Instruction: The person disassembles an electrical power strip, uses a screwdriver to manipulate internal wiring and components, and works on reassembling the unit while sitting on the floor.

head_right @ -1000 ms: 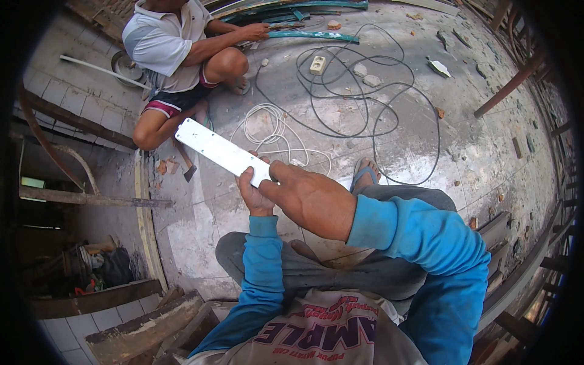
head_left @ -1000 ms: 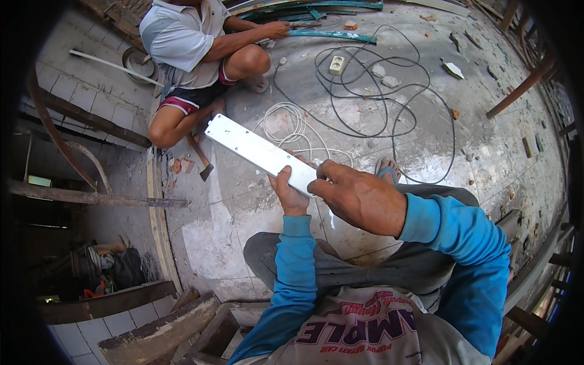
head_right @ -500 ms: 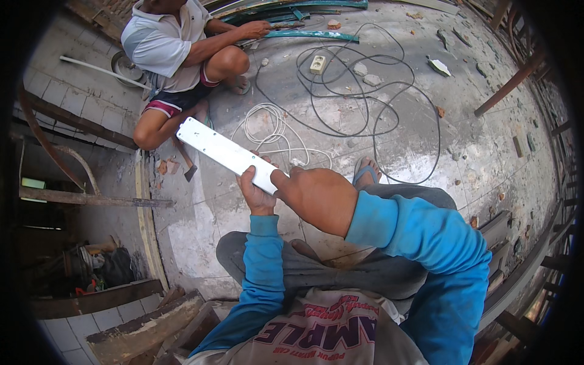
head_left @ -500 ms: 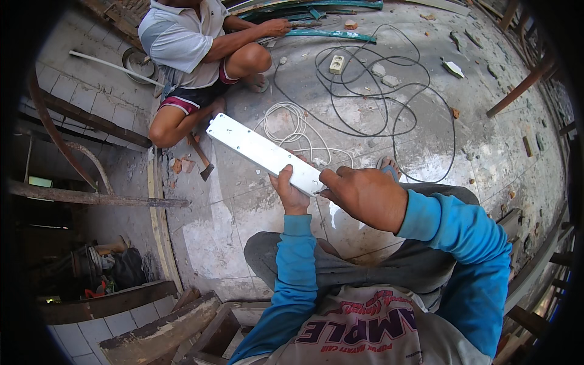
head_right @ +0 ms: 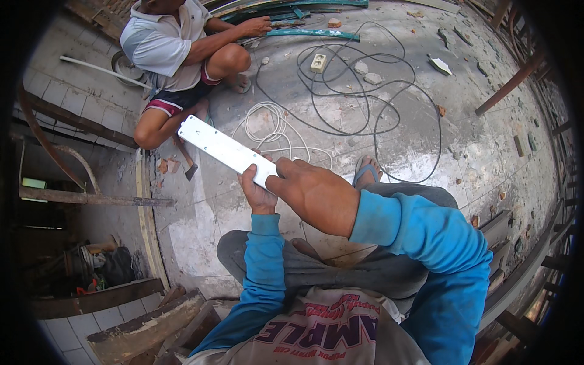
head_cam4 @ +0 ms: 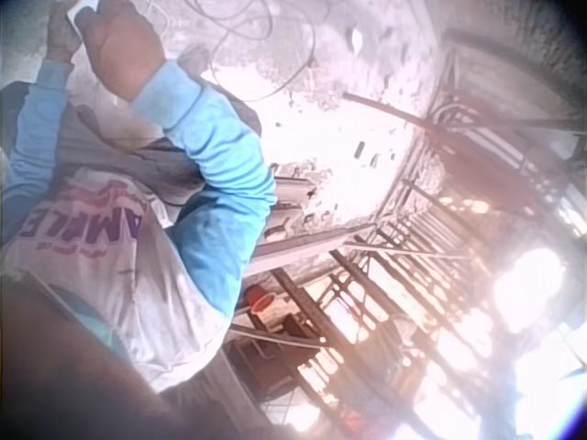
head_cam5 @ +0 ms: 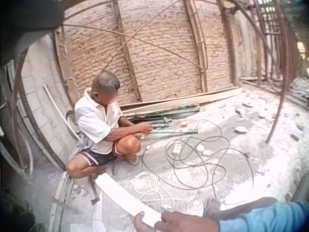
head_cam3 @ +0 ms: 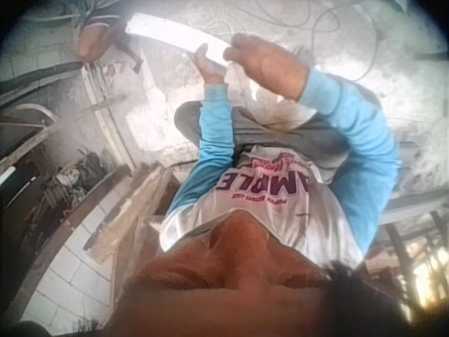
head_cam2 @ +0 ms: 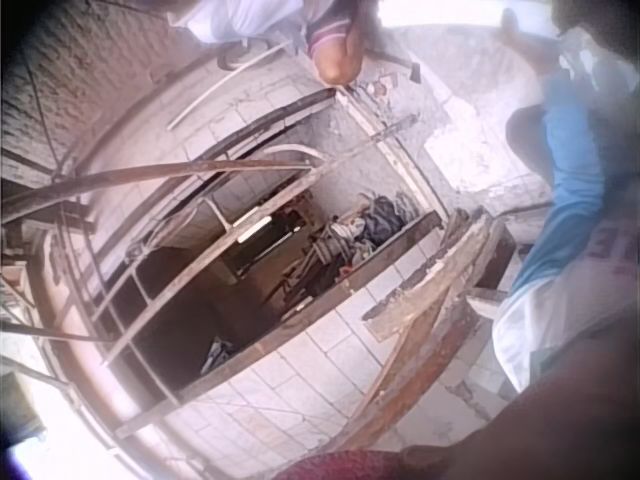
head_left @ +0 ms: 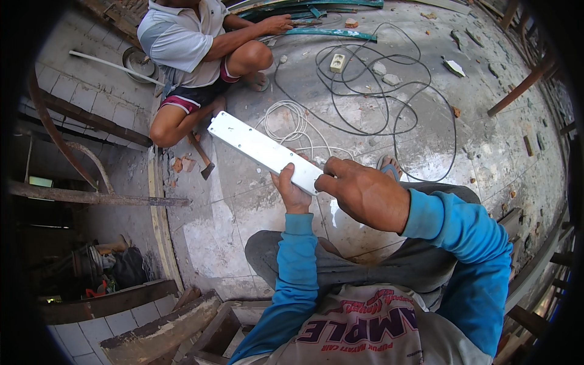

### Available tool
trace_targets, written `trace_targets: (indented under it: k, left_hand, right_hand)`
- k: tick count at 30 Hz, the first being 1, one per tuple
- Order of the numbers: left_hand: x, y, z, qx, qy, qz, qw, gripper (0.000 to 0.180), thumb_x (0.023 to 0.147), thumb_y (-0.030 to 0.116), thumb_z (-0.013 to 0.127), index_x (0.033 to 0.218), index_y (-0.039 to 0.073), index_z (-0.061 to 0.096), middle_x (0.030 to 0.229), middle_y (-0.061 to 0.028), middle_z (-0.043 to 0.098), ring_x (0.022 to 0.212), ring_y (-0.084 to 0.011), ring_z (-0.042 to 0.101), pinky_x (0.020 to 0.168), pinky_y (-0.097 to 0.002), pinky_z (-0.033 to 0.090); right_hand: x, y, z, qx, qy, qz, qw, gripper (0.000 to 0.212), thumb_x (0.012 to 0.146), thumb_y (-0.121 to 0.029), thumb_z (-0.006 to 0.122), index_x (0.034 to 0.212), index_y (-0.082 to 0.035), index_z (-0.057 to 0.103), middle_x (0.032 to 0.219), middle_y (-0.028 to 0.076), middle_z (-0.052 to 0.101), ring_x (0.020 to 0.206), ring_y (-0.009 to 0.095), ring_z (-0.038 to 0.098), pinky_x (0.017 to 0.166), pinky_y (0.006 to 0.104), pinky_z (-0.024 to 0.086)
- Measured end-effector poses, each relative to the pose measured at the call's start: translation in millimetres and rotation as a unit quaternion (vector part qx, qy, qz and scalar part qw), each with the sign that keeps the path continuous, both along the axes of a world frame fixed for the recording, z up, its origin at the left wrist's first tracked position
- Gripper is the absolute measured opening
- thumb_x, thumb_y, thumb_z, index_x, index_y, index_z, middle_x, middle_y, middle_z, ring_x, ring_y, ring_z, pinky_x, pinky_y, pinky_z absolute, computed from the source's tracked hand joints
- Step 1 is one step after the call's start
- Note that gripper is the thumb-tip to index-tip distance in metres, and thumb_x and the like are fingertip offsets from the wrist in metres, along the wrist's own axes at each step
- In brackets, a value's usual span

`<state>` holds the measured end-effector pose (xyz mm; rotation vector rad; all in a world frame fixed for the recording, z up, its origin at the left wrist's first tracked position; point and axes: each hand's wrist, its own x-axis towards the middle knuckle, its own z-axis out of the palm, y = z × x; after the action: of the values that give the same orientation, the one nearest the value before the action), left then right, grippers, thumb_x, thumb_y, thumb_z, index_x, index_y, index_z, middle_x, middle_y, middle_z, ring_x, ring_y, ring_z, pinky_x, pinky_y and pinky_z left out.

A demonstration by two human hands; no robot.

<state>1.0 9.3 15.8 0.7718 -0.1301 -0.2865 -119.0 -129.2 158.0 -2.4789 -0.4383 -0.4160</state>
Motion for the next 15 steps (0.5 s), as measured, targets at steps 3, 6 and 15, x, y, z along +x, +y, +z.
trace_targets:
  k: [3, 6, 15]
  left_hand:
    - [0, 1, 0, -0.007, 0.002, -0.003, 1.000, 0.046, 0.083, 0.017, 0.060, 0.123, -0.002, 0.050, 0.108, -0.0125, 0.057, 0.097, -0.0270, 0.064, 0.077, -0.0410, 0.060]
    - [2, 3, -5, -0.003, 0.002, -0.014, 1.000, 0.046, 0.083, 0.017, 0.059, 0.123, -0.002, 0.050, 0.109, -0.0126, 0.057, 0.096, -0.0270, 0.064, 0.078, -0.0404, 0.059]
    - [0, 0, -3, -0.005, -0.010, -0.006, 1.000, 0.046, 0.084, 0.021, 0.060, 0.123, -0.002, 0.050, 0.109, -0.0125, 0.058, 0.096, -0.0263, 0.063, 0.078, -0.0400, 0.059]
  right_hand:
    - [-3, 7, 16, 0.042, 0.105, -0.040, 0.993, 0.030, 0.088, -0.008, 0.070, 0.114, -0.001, 0.058, 0.094, 0.018, 0.060, 0.078, 0.036, 0.070, 0.066, 0.0448, 0.057]
    - [-2, 9, 14, 0.018, 0.185, -0.075, 0.980, 0.030, 0.087, -0.005, 0.070, 0.114, -0.001, 0.058, 0.096, 0.016, 0.059, 0.079, 0.036, 0.070, 0.070, 0.0447, 0.056]
    - [2, 6, 8, 0.076, 0.035, -0.027, 0.996, 0.030, 0.087, -0.011, 0.072, 0.112, -0.003, 0.058, 0.090, 0.018, 0.061, 0.076, 0.038, 0.068, 0.066, 0.0479, 0.054]
